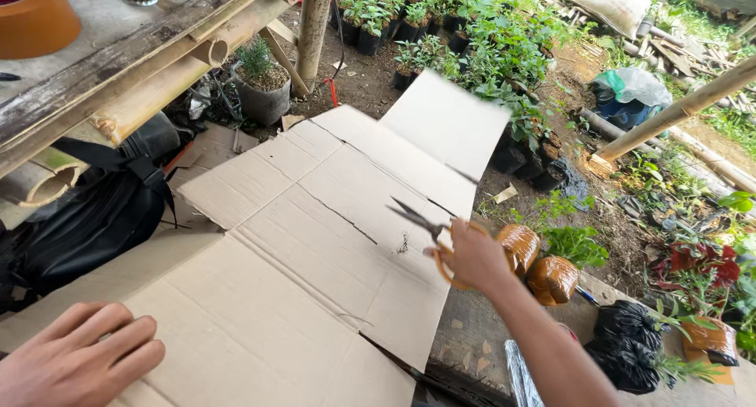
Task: The person opens a cardboard box, removes tape, and uses scissors to cut the cardboard into smaller rectangular pieces. They also handle a roll of tape and a small plant wrapped in tape.
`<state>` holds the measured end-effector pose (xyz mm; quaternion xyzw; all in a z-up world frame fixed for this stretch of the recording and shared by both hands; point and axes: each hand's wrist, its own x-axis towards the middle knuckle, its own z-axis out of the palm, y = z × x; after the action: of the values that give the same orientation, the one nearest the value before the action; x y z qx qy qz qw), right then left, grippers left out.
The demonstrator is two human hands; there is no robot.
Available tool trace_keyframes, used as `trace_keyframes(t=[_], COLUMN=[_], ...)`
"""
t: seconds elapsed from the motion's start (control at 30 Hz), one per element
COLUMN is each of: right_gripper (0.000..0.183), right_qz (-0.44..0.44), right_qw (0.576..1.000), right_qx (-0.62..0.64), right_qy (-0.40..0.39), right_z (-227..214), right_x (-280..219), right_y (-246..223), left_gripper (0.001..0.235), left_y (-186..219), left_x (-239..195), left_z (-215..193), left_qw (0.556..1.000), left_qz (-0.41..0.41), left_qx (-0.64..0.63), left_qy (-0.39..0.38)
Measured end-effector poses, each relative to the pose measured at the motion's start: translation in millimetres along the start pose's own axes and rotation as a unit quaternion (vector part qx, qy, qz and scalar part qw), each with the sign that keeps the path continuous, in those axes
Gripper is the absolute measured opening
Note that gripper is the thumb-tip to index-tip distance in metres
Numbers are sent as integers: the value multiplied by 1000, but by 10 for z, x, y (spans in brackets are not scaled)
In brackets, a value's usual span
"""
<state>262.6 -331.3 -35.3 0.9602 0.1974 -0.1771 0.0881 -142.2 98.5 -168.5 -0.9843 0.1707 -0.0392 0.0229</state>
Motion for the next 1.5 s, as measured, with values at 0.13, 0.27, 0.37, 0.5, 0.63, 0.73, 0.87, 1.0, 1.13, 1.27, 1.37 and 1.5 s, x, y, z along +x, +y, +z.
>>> trace_keyframes(t=[0.13, 0.27, 0.37, 0.5, 0.63, 0.73, 0.87, 1.0, 1.13, 1.27, 1.37, 1.5], right_gripper=[67, 62, 38, 47, 55, 59, 53, 45, 44, 37, 30, 31], right_qz=[-24, 24, 35, 34, -2, 29, 41, 56, 38, -44, -97, -28], right_qw=[997, 978, 939, 942, 962, 970, 949, 884, 849, 868, 858, 879], right_qx=[59, 202, 337, 333, 238, 227, 280, 397, 416, 285, 251, 260], right_qy=[42, -40, -60, 18, 133, 81, 140, 238, 324, 405, 437, 400], right_z=[641, 1079, 1226, 1430, 1512, 1475, 1376, 1309, 1350, 1388, 1182, 727], right_x=[289, 520, 587, 520, 339, 165, -7, 49, 235, 449, 746, 1103], right_y=[170, 313, 338, 280, 296, 268, 186, 148, 255, 413, 554, 712], left_gripper=[33, 17, 30, 42, 63, 55, 27, 29, 31, 21, 18, 16], left_y=[11, 168, 183, 516, 640, 808, 997, 1088, 1057, 991, 796, 492], left_x=[-127, -184, -198, -101, 216, 407, 565, 767, 1054, 1371, 1697, 2074], left_z=[198, 173, -189, -657, -930, -910, -745, -687, -825, -1042, -1085, -843], left_qw=[995, 972, 999, 992, 993, 986, 983, 980, 963, 984, 992, 983], left_qz=[-85, -180, -5, 56, 89, 113, 131, 91, 51, 80, 120, 153], left_qx=[21, 31, -18, -9, -12, -47, -102, -86, -59, -68, -4, 79], left_qy=[-41, -145, 38, 117, 75, 111, 85, -152, -258, -144, -44, -63])
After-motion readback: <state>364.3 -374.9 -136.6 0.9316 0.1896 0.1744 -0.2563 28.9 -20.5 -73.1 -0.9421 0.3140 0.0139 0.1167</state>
